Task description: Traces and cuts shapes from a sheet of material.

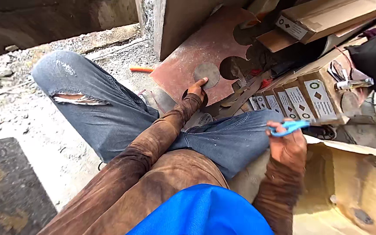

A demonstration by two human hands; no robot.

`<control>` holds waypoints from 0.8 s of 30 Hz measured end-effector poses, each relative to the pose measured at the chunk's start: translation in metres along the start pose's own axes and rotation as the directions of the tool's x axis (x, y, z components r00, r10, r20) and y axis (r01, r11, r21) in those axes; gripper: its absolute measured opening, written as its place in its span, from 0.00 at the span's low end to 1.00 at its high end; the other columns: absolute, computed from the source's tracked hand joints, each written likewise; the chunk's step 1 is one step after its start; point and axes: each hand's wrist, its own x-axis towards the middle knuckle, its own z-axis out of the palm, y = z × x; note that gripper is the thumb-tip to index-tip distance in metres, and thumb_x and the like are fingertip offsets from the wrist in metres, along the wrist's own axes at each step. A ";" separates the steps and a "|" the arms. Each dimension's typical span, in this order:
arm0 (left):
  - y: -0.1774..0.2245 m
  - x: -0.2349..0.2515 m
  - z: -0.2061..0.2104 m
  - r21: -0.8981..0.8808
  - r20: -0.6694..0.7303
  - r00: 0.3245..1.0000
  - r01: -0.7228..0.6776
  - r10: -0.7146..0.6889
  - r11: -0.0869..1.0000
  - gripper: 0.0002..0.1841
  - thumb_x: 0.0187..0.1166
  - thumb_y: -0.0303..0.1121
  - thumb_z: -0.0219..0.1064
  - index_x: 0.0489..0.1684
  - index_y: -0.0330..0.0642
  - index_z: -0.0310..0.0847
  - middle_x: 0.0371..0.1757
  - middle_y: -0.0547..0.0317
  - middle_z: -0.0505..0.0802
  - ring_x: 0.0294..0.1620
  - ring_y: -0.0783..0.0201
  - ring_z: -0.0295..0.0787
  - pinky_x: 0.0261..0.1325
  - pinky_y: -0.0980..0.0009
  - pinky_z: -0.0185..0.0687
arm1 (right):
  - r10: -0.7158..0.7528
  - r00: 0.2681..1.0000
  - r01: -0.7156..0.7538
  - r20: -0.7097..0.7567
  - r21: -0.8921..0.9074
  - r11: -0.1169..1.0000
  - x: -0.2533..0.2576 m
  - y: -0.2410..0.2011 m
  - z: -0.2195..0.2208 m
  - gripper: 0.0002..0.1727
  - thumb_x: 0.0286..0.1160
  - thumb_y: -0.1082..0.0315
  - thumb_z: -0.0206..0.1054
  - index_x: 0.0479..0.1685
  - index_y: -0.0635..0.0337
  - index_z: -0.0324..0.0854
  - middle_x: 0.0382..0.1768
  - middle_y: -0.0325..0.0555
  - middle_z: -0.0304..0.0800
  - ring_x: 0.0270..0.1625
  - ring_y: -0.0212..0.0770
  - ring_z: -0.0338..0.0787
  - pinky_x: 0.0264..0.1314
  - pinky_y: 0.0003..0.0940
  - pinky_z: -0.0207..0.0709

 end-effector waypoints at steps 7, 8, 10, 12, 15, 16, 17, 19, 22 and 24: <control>-0.023 -0.021 0.038 0.140 0.107 0.994 -0.024 0.009 0.990 0.23 0.79 0.34 0.72 0.71 0.41 0.76 0.64 0.50 0.88 0.62 0.58 0.85 0.64 0.58 0.84 | 0.191 0.970 -0.110 -0.153 0.423 0.899 0.079 0.077 0.050 0.22 0.96 0.53 0.40 0.62 0.58 0.75 0.40 0.44 0.92 0.43 0.42 0.94 0.53 0.41 0.90; -0.025 -0.028 0.045 0.204 0.144 0.990 -0.031 0.002 0.979 0.24 0.79 0.39 0.73 0.72 0.44 0.76 0.66 0.53 0.88 0.63 0.59 0.85 0.65 0.58 0.83 | 0.223 0.961 -0.127 -0.165 0.453 0.882 0.078 0.082 0.055 0.17 0.95 0.59 0.43 0.59 0.58 0.75 0.43 0.45 0.92 0.46 0.42 0.94 0.53 0.40 0.89; -0.033 -0.036 0.066 0.207 0.161 0.987 -0.030 -0.004 0.978 0.23 0.80 0.40 0.71 0.72 0.45 0.75 0.66 0.53 0.87 0.63 0.59 0.84 0.64 0.59 0.83 | 0.243 0.929 -0.110 -0.278 0.420 0.901 0.078 0.096 0.064 0.08 0.89 0.71 0.53 0.55 0.60 0.76 0.41 0.45 0.91 0.41 0.40 0.93 0.46 0.37 0.89; -0.041 -0.047 0.082 0.240 0.197 0.980 -0.010 -0.039 0.971 0.23 0.83 0.43 0.69 0.72 0.46 0.74 0.65 0.55 0.86 0.62 0.61 0.84 0.63 0.62 0.83 | 0.212 0.901 -0.078 -0.379 0.340 0.937 0.083 0.114 0.069 0.10 0.80 0.77 0.63 0.56 0.62 0.74 0.41 0.45 0.90 0.39 0.39 0.92 0.43 0.37 0.89; -0.052 -0.057 0.088 0.469 0.217 0.968 0.008 -0.124 0.883 0.27 0.78 0.61 0.68 0.64 0.53 0.78 0.51 0.61 0.88 0.46 0.66 0.85 0.45 0.67 0.83 | 0.141 0.900 -0.053 -0.413 0.217 0.975 0.092 0.128 0.073 0.31 0.65 0.72 0.80 0.68 0.65 0.71 0.50 0.51 0.90 0.49 0.43 0.93 0.52 0.43 0.90; -0.058 -0.051 0.092 0.477 0.194 0.974 0.012 -0.119 0.879 0.27 0.77 0.61 0.68 0.64 0.52 0.79 0.49 0.60 0.90 0.44 0.66 0.87 0.44 0.65 0.85 | 0.118 0.904 -0.050 -0.412 0.172 0.984 0.096 0.130 0.073 0.37 0.60 0.67 0.84 0.71 0.64 0.70 0.51 0.52 0.90 0.51 0.43 0.92 0.55 0.44 0.89; -0.066 -0.040 0.098 0.452 0.157 0.984 0.008 -0.089 0.892 0.26 0.78 0.58 0.68 0.64 0.49 0.80 0.49 0.58 0.91 0.43 0.64 0.87 0.43 0.64 0.85 | 0.089 0.907 -0.038 -0.412 0.130 0.991 0.099 0.132 0.072 0.41 0.55 0.65 0.87 0.72 0.64 0.69 0.52 0.53 0.90 0.52 0.44 0.92 0.57 0.44 0.89; -0.077 -0.022 0.115 0.338 0.051 0.999 -0.022 0.005 0.941 0.19 0.82 0.44 0.68 0.61 0.39 0.79 0.45 0.51 0.89 0.38 0.62 0.86 0.39 0.64 0.86 | 0.073 0.903 -0.057 -0.423 0.051 0.997 0.102 0.130 0.074 0.48 0.48 0.63 0.90 0.73 0.65 0.68 0.53 0.54 0.91 0.55 0.43 0.92 0.60 0.43 0.88; -0.090 0.002 0.122 0.114 0.010 0.999 -0.049 0.048 0.992 0.16 0.82 0.31 0.68 0.65 0.36 0.75 0.53 0.47 0.88 0.47 0.59 0.86 0.49 0.62 0.86 | 0.135 0.841 -0.137 -0.524 0.036 0.990 0.117 0.128 0.076 0.48 0.45 0.64 0.92 0.71 0.65 0.69 0.53 0.56 0.90 0.53 0.45 0.92 0.60 0.45 0.87; -0.098 0.010 0.121 -0.002 0.022 0.999 -0.033 0.033 0.999 0.19 0.83 0.29 0.66 0.69 0.37 0.72 0.58 0.45 0.86 0.53 0.55 0.86 0.54 0.56 0.87 | 0.202 0.767 -0.198 -0.610 0.074 0.977 0.133 0.125 0.080 0.46 0.47 0.60 0.91 0.70 0.64 0.72 0.55 0.57 0.88 0.56 0.48 0.90 0.63 0.48 0.84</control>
